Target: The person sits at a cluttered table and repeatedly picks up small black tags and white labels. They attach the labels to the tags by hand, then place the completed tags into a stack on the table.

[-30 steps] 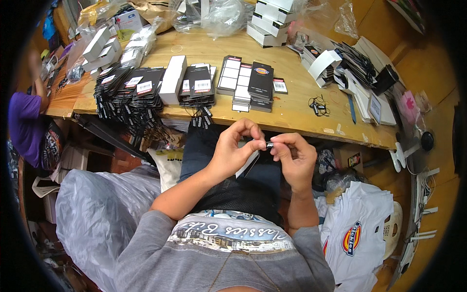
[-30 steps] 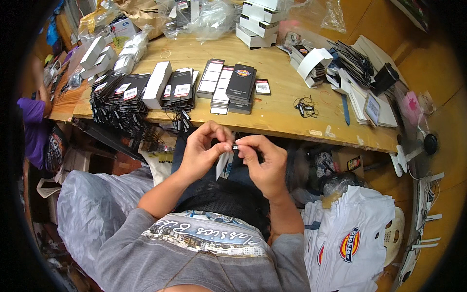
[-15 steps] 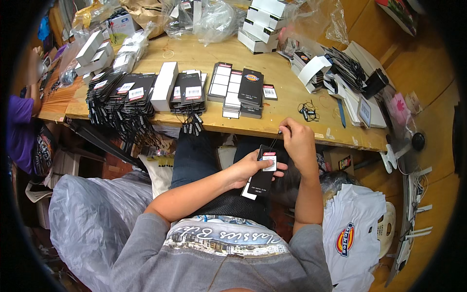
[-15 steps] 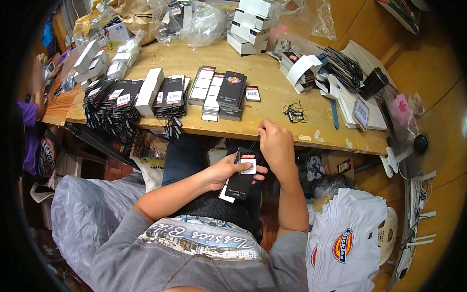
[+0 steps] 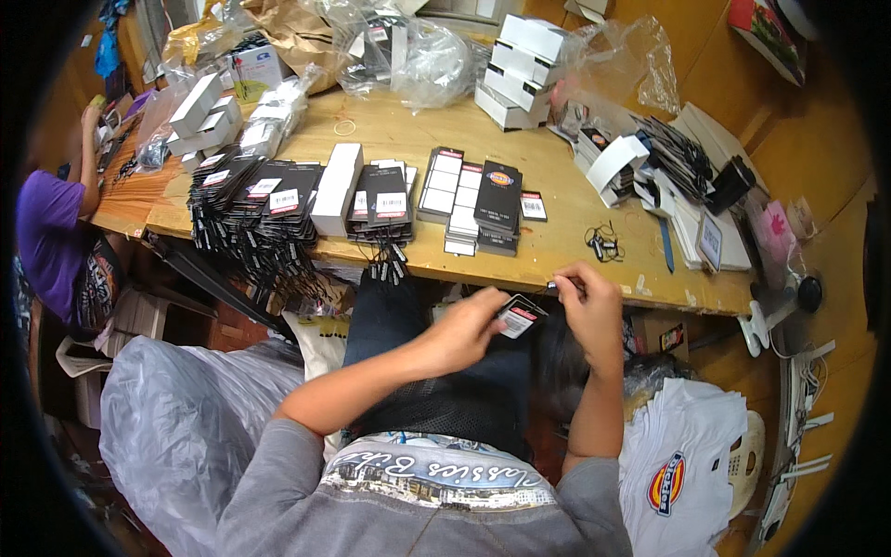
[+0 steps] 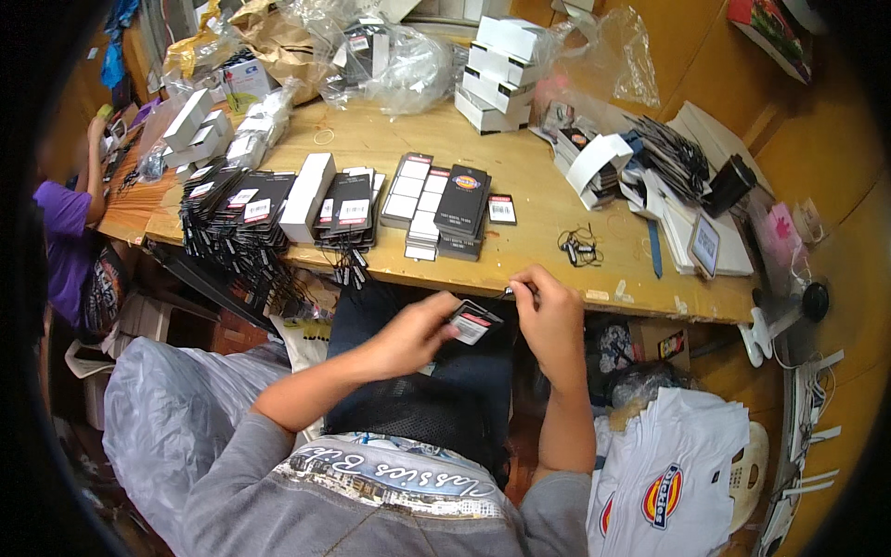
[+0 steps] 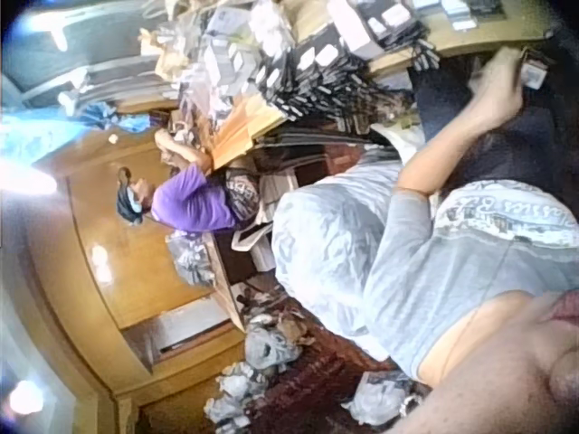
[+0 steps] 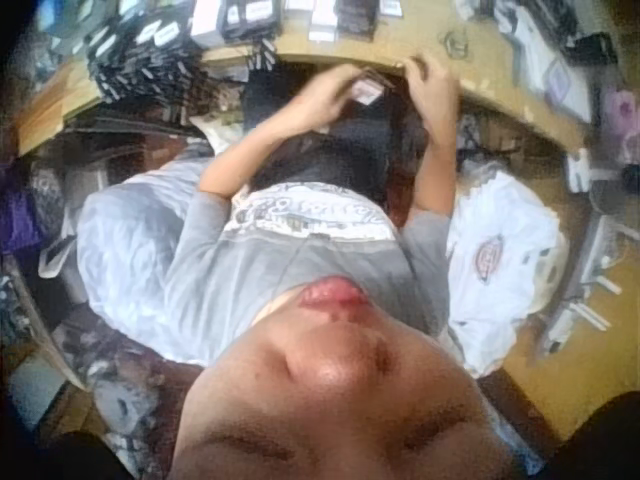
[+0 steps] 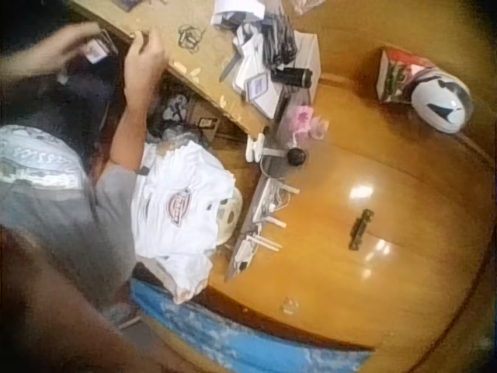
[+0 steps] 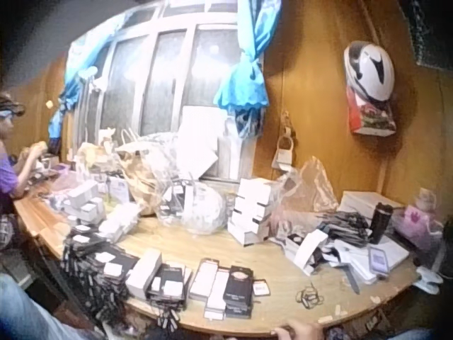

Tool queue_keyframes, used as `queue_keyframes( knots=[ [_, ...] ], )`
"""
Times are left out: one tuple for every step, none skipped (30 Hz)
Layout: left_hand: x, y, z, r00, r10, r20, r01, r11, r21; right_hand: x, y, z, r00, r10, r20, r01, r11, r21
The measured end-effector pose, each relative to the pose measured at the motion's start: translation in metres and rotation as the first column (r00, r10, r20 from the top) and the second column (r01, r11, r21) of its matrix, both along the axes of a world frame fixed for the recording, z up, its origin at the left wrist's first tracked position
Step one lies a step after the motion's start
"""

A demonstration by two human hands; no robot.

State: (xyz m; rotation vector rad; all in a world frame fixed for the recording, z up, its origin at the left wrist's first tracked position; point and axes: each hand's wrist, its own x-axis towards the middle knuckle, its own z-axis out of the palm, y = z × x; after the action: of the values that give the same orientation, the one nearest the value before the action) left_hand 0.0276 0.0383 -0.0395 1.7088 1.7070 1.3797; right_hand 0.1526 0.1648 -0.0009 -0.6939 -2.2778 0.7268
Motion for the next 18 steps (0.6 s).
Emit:
queue_keyframes(
  knots=[
    [-0.012, -0.005, 0.02, 0.995, 0.077, -0.064, -0.075, 0.996, 0.039, 0.003, -0.006, 0.01, 0.993, 0.005, -0.115, -0.036, 0.963, -0.266],
    [-0.025, -0.011, 0.049, 0.996, 0.088, -0.006, -0.089, 0.994, -0.07, 0.004, -0.011, 0.02, 0.971, 0.042, -0.234, -0.125, 0.928, -0.352],
    [-0.046, -0.01, 0.068, 0.995, 0.062, -0.078, -0.06, 0.998, 0.02, 0.001, -0.017, 0.026, 0.934, 0.06, -0.352, -0.216, 0.88, -0.423],
    [-0.061, -0.01, 0.086, 0.959, 0.147, -0.242, -0.129, 0.988, 0.089, -0.005, -0.022, 0.03, 0.897, 0.103, -0.429, -0.316, 0.829, -0.462],
    [-0.083, -0.008, 0.101, 0.934, 0.147, -0.326, -0.116, 0.987, 0.114, -0.016, -0.029, 0.032, 0.851, 0.143, -0.506, -0.419, 0.766, -0.487],
    [-0.105, -0.002, 0.107, 0.78, 0.214, -0.588, -0.113, 0.972, 0.204, -0.027, -0.034, 0.034, 0.795, 0.171, -0.582, -0.514, 0.699, -0.497],
    [-0.117, 0.003, 0.118, 0.689, 0.16, -0.706, -0.083, 0.986, 0.143, -0.038, -0.033, 0.028, 0.713, 0.223, -0.665, -0.66, 0.535, -0.528],
    [-0.126, 0.005, 0.125, 0.724, 0.075, -0.685, -0.027, 0.996, 0.08, -0.049, -0.035, 0.023, 0.676, 0.182, -0.714, -0.712, 0.41, -0.57],
    [-0.133, 0.005, 0.13, 0.753, -0.012, -0.658, 0.031, 0.999, 0.018, -0.057, -0.036, 0.02, 0.641, 0.134, -0.756, -0.756, 0.277, -0.593],
    [-0.138, 0.006, 0.132, 0.767, -0.08, -0.636, 0.056, 0.997, -0.059, -0.061, -0.036, 0.017, 0.637, 0.133, -0.759, -0.759, 0.279, -0.588],
    [-0.139, 0.004, 0.136, 0.755, -0.107, -0.646, 0.06, 0.994, -0.094, -0.064, -0.035, 0.013, 0.633, 0.133, -0.763, -0.762, 0.281, -0.583],
    [-0.139, 0.002, 0.141, 0.743, -0.133, -0.656, 0.063, 0.99, -0.13, -0.066, -0.035, 0.012, 0.628, 0.133, -0.767, -0.765, 0.283, -0.578],
    [-0.138, 0.0, 0.143, 0.734, -0.165, -0.658, 0.068, 0.983, -0.17, -0.066, -0.035, 0.01, 0.63, 0.137, -0.764, -0.764, 0.284, -0.579],
    [-0.138, -0.001, 0.145, 0.735, -0.198, -0.649, 0.058, 0.971, -0.23, -0.066, -0.034, 0.009, 0.633, 0.141, -0.761, -0.763, 0.284, -0.581],
    [-0.139, 0.001, 0.145, 0.702, -0.21, -0.68, 0.079, 0.973, -0.218, -0.067, -0.034, 0.008, 0.634, 0.145, -0.759, -0.762, 0.285, -0.582],
    [-0.141, 0.003, 0.141, 0.673, -0.221, -0.706, 0.1, 0.973, -0.208, -0.067, -0.034, 0.007, 0.638, 0.147, -0.756, -0.759, 0.282, -0.586],
    [-0.143, 0.006, 0.137, 0.642, -0.23, -0.731, 0.122, 0.972, -0.199, -0.069, -0.035, 0.007, 0.641, 0.148, -0.753, -0.757, 0.279, -0.591],
    [-0.144, 0.009, 0.135, 0.605, -0.253, -0.755, 0.099, 0.965, -0.244, -0.071, -0.035, 0.006, 0.645, 0.149, -0.75, -0.755, 0.276, -0.594]
  ],
)
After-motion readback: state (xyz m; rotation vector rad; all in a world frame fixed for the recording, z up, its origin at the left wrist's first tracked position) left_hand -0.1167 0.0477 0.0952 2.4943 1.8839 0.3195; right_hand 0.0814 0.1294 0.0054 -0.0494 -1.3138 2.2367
